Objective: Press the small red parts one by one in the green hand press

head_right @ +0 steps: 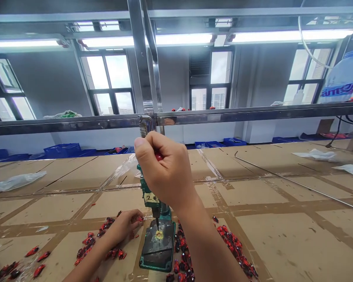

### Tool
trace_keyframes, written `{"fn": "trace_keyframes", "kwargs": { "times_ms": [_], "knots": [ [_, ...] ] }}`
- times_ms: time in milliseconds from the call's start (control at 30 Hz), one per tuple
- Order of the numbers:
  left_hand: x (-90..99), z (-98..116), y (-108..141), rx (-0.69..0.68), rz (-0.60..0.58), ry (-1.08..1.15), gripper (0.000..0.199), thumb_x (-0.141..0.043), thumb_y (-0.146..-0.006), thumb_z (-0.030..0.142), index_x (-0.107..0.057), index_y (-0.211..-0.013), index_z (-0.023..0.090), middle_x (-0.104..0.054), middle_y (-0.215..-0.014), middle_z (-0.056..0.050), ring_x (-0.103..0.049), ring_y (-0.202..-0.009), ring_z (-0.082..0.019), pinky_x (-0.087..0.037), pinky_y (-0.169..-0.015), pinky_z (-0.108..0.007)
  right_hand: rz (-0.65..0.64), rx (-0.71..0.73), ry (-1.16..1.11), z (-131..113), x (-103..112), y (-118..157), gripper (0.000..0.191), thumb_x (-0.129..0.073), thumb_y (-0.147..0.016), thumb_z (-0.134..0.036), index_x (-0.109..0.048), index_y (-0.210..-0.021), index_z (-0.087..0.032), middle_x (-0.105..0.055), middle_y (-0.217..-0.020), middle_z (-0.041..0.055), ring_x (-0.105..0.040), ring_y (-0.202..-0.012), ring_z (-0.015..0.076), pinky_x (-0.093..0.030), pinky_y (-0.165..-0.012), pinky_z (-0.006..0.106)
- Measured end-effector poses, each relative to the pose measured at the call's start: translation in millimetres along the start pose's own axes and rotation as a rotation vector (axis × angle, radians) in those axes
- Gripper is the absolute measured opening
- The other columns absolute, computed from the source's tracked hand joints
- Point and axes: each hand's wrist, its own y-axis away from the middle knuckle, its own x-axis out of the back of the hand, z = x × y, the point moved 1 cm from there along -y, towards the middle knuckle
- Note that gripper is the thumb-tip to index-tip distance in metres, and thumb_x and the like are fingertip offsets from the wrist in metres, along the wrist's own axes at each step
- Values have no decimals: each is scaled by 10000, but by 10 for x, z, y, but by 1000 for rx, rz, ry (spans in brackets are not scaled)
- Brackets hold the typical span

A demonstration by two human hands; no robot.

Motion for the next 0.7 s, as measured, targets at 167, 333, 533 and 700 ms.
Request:
{"fn": "trace_keyframes", "kwargs": {
  "times_ms": [167, 333, 533, 700],
  "knots": [
    [-392, 356, 443, 140, 204, 477, 521, -552, -871, 470, -655, -1291, 180, -734, -1137, -75, -669, -992, -225, -517, -906, -330, 31, 2, -37, -9, -20, 24, 411, -519, -980, -337, -416, -612, -187, -402, -568, -33, -389, -538, 82, -300, -519, 306],
    [-721, 771, 678, 309, 352, 227, 331, -628, -839, 428, -766, -1110, 300, -746, -1152, -46, -636, -1123, -301, -451, -994, -426, 31, 13, -85, -35, -42, 106, 402, -520, -979, -329, -427, -615, -187, -414, -568, -29, -398, -527, 81, -306, -495, 293],
    [-723, 1030, 582, 309, 429, -7, 154, -713, -823, 382, -786, -958, 386, -758, -1090, 17, -631, -1098, -296, -397, -944, -448, 30, 37, -70, -6, -33, 126, 419, -531, -980, -349, -436, -609, -177, -420, -552, -30, -398, -511, 76, -311, -481, 285],
    [-820, 909, 540, 269, 475, 12, 148, -744, -806, 398, -798, -943, 376, -764, -1086, 3, -645, -1076, -299, -383, -942, -451, 12, 48, -65, -1, -21, 114, 426, -530, -973, -353, -422, -601, -176, -393, -539, -37, -359, -502, 70, -287, -475, 282]
  ]
}}
